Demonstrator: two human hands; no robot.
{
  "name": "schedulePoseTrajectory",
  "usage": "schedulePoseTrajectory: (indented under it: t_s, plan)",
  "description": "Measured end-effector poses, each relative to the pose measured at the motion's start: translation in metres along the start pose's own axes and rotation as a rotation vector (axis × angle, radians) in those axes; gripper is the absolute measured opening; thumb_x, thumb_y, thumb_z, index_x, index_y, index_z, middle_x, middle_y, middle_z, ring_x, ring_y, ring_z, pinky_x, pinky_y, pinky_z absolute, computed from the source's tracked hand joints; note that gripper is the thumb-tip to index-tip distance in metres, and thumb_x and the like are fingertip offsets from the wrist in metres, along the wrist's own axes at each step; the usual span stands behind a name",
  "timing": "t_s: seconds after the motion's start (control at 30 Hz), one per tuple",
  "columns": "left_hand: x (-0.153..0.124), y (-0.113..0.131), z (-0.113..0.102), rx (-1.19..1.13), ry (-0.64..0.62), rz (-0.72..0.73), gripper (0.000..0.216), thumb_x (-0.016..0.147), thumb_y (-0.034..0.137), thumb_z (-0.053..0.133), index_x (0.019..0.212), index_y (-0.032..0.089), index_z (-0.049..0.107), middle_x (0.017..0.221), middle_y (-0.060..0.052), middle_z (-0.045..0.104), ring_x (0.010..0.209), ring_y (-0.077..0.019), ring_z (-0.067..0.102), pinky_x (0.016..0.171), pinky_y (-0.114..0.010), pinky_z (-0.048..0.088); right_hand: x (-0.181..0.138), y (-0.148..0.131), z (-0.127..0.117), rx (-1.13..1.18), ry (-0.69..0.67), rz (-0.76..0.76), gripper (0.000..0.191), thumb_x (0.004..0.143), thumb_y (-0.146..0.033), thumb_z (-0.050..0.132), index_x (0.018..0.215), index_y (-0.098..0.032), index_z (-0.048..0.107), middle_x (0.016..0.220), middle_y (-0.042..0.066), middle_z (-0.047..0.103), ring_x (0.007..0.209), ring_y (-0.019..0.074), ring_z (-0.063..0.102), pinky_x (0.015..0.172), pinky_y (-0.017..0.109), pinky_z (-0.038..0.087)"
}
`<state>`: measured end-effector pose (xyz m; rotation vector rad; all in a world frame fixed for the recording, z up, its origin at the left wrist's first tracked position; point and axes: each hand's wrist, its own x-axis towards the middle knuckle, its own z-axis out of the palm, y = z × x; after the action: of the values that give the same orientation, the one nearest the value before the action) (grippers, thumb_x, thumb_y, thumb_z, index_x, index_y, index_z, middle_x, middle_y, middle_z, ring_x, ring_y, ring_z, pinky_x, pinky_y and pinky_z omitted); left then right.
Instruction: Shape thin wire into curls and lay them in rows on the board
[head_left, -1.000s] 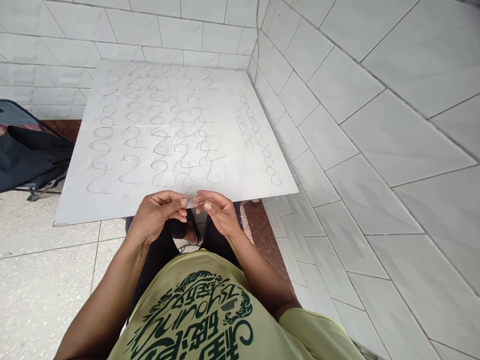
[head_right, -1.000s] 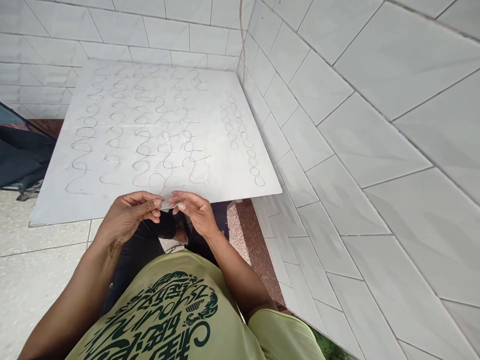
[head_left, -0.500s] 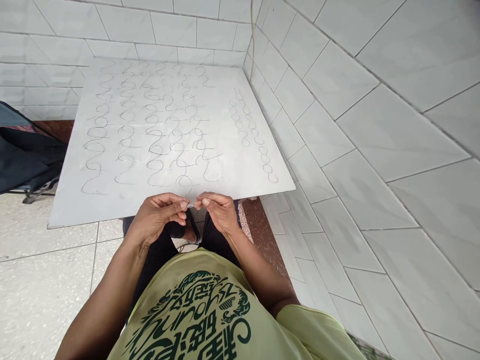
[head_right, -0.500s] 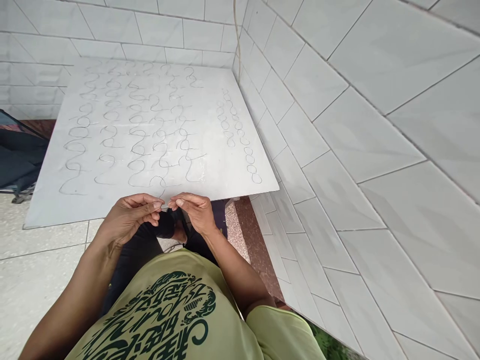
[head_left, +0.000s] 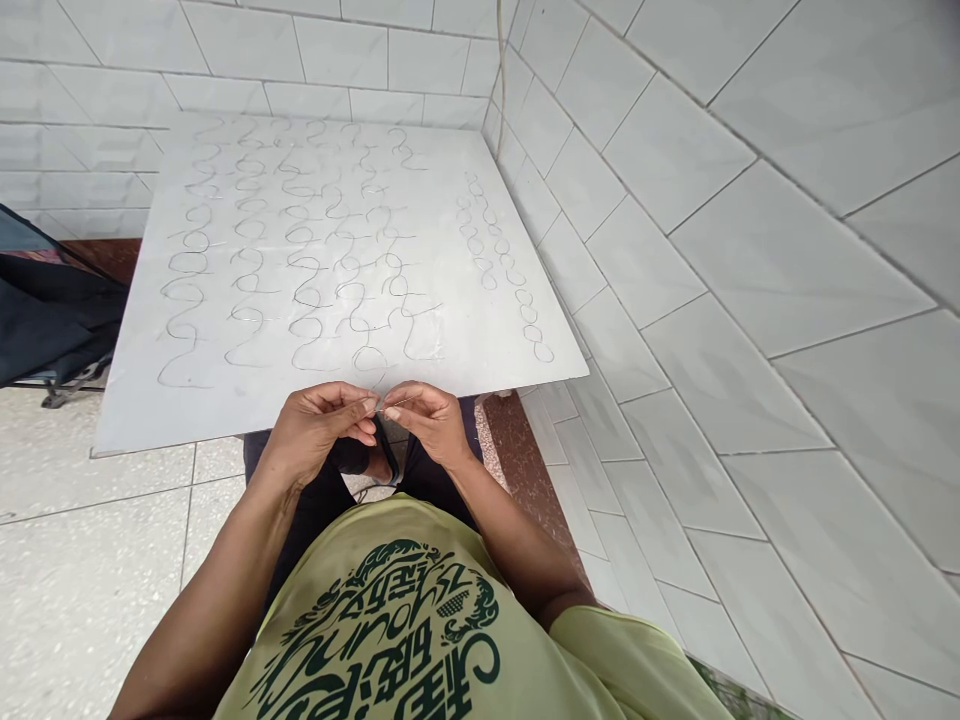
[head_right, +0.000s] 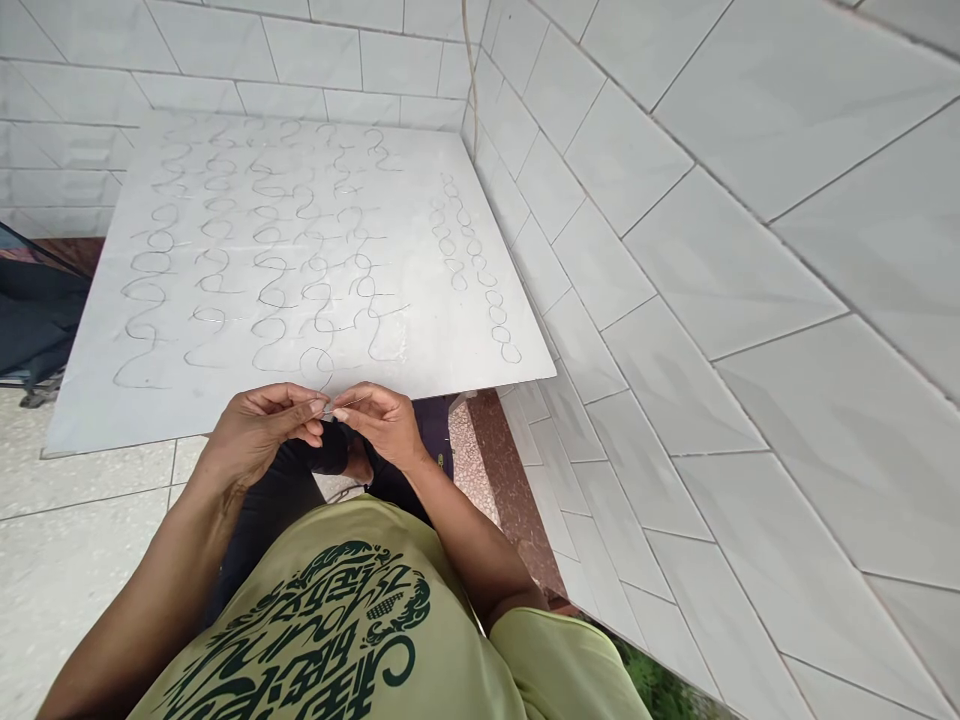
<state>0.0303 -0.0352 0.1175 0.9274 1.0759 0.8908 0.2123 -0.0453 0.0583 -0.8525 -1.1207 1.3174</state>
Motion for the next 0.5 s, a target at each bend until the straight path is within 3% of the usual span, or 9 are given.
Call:
schedulePoseTrajectory:
  t_s: [0.3,0.5]
  plan:
    - [0.0002,-0.0059,0.0030,-0.050,0.027,-0.009,0.034,0.065,0.037,0.094,0.086,0.014,0.080,0.068,-0.003,0.072,0.057,-0.0141,0.067,0.056,-0.027,0.061,0.0007,0.0032,0.0018,-0.044,0.044,-0.059,0.018,0.081,-0.035,0.085,0.084,-0.022,0.074,0.083,0.002,0.072,0.079,0.0165,0.066,0.076,0.031,0.054]
    - [0.0005,-0.0067,0.0028,-0.060,0.053,0.001,0.033,0.066,0.036,0.094,0.086,0.013,0.079,0.068,-0.004,0.073,0.057,-0.0146,0.068,0.058,-0.027,0.063,-0.0001,0.0072,-0.0030,0.004,0.062,0.022,0.021,0.083,-0.041,0.083,0.090,-0.022,0.077,0.086,0.003,0.076,0.075,0.0169,0.067,0.076,0.033,0.056]
